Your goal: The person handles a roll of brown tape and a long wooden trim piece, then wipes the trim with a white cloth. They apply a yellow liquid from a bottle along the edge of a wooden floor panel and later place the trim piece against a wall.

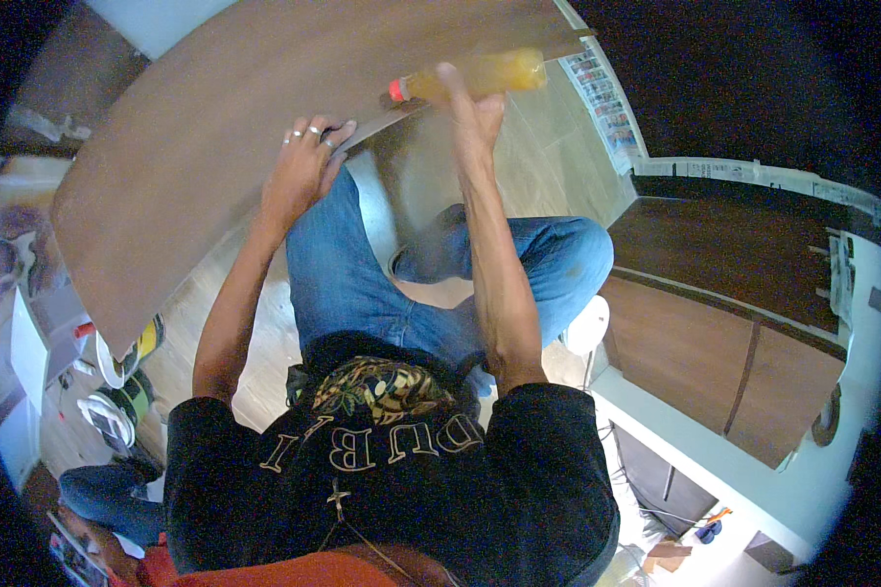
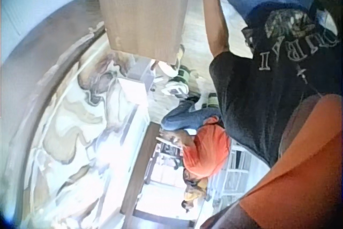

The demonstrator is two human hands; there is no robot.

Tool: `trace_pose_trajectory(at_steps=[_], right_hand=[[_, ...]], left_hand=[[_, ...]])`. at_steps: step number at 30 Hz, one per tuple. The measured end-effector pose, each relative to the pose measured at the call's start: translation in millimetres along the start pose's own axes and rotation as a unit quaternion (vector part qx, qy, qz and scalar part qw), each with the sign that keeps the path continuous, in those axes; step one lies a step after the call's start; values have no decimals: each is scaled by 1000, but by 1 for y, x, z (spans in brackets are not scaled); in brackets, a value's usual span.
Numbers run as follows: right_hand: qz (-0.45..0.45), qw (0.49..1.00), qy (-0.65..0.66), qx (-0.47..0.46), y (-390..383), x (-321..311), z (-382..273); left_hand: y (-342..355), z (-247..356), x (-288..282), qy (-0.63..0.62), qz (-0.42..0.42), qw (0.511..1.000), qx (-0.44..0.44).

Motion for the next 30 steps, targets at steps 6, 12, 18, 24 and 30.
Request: trace_pose_trajectory(at_steps=[6, 12, 18, 24, 30], right_hand=[[-45, 942, -308, -126, 6, 23, -1], [-28, 882, -455, -115, 11, 24, -9], [-93, 896, -428, -72, 3, 38, -13], [-48, 905, -414, -82, 33, 19, -3], [-50, 896, -422, -128, 4, 28, -11]], left_hand=[[0, -3, 1, -9, -12, 1000, -5], [-1, -3, 2, -16, -11, 1000, -17], [-2, -7, 7, -4, -17, 1000, -25], [0, -5, 4, -14, -16, 999, -25], [-1, -4, 4, -19, -6, 999, -33]])
Point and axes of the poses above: each hand's wrist, its own y-axis towards the middle knuckle, its own x-axis out of the palm, z = x × y, the point moved 2 cm from there along y, towards the middle knuckle, and after that the axes turned 3 degrees about x, right-handed, at the moved point
